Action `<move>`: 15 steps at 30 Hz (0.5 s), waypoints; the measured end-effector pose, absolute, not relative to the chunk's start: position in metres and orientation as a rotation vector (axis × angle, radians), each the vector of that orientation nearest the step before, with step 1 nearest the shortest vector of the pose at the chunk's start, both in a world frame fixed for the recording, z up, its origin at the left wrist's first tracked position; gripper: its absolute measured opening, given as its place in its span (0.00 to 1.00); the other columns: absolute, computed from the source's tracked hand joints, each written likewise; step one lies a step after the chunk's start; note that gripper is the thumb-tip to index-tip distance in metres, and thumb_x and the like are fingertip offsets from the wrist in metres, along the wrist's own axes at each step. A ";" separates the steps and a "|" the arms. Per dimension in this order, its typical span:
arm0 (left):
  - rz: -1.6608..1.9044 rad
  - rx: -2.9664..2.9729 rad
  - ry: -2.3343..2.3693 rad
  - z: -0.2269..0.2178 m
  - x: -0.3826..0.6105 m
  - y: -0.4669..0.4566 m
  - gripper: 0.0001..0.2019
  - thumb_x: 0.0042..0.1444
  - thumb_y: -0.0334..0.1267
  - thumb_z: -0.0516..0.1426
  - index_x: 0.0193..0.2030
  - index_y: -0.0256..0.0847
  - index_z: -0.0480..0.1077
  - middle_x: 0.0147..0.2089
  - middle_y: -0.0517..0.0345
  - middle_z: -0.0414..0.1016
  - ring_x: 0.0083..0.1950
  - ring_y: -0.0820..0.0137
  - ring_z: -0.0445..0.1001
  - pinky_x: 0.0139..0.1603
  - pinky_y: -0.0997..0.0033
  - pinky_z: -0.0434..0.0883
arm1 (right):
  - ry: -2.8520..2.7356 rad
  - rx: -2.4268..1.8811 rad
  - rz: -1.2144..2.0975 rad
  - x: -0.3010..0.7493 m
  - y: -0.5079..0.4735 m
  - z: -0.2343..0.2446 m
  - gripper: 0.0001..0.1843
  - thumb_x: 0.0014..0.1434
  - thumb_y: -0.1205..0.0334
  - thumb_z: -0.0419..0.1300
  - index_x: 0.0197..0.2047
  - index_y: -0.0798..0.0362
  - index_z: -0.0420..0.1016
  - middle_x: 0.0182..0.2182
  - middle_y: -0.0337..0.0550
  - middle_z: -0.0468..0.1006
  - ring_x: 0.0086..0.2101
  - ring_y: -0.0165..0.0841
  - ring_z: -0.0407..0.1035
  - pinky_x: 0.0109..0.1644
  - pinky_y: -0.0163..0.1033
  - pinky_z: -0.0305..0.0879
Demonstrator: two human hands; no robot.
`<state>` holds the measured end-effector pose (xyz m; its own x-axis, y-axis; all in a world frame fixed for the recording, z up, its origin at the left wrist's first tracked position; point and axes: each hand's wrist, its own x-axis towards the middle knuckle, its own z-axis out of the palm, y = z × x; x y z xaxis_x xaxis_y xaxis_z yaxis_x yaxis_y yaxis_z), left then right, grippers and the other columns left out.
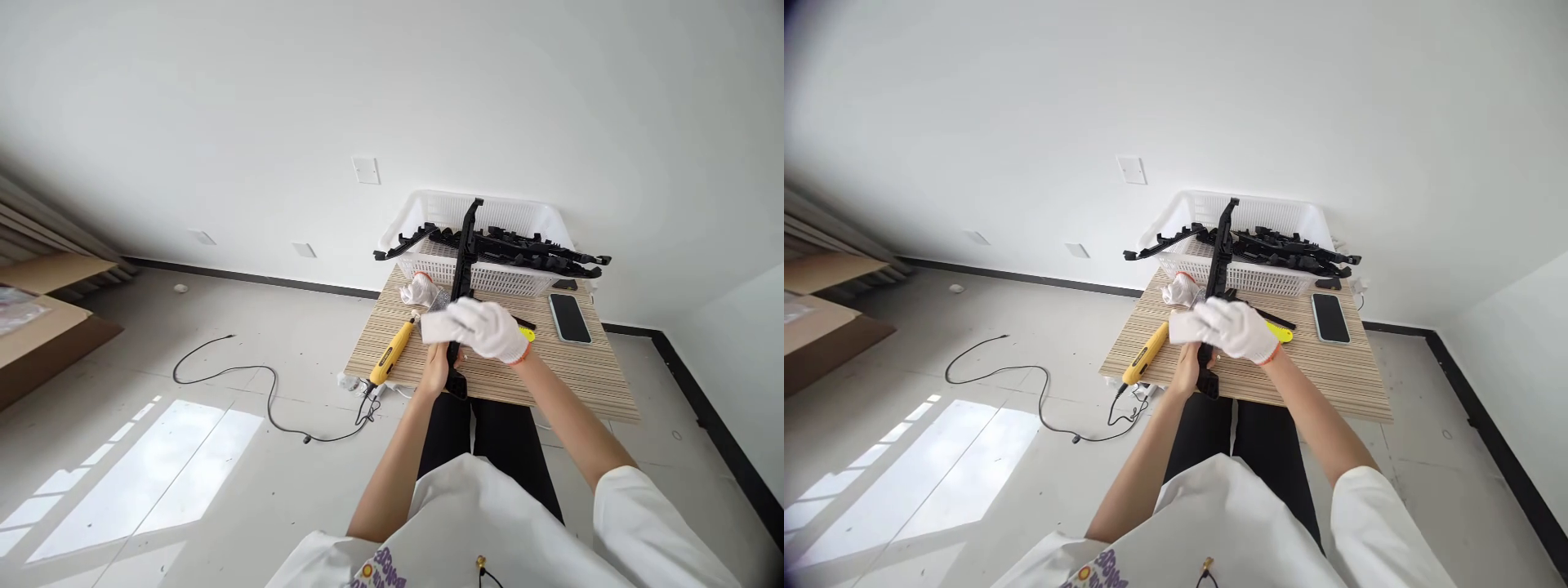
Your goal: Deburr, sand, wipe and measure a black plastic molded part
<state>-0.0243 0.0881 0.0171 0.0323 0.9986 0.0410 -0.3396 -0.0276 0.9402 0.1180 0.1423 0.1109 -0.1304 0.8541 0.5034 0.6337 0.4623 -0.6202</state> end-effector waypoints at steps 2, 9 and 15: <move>1.346 0.983 0.905 0.017 -0.024 0.089 0.23 0.64 0.57 0.51 0.38 0.37 0.72 0.30 0.55 0.74 0.23 0.74 0.61 0.25 0.70 0.61 | -1.811 -1.242 0.355 0.117 0.135 0.113 0.18 0.61 0.54 0.59 0.52 0.49 0.78 0.51 0.45 0.79 0.55 0.45 0.71 0.54 0.50 0.73; 1.346 0.966 0.890 0.021 -0.024 0.089 0.23 0.63 0.59 0.52 0.40 0.37 0.73 0.29 0.56 0.73 0.24 0.74 0.62 0.25 0.71 0.61 | -1.736 -0.937 1.170 0.121 0.129 0.140 0.29 0.56 0.59 0.64 0.61 0.44 0.71 0.46 0.42 0.81 0.34 0.31 0.78 0.30 0.33 0.74; 1.347 0.998 0.869 0.023 -0.025 0.087 0.24 0.63 0.59 0.53 0.42 0.37 0.73 0.26 0.57 0.70 0.24 0.73 0.61 0.26 0.71 0.61 | -1.580 -1.022 1.580 0.127 0.134 0.139 0.29 0.56 0.60 0.64 0.61 0.47 0.70 0.31 0.42 0.81 0.28 0.32 0.77 0.20 0.29 0.65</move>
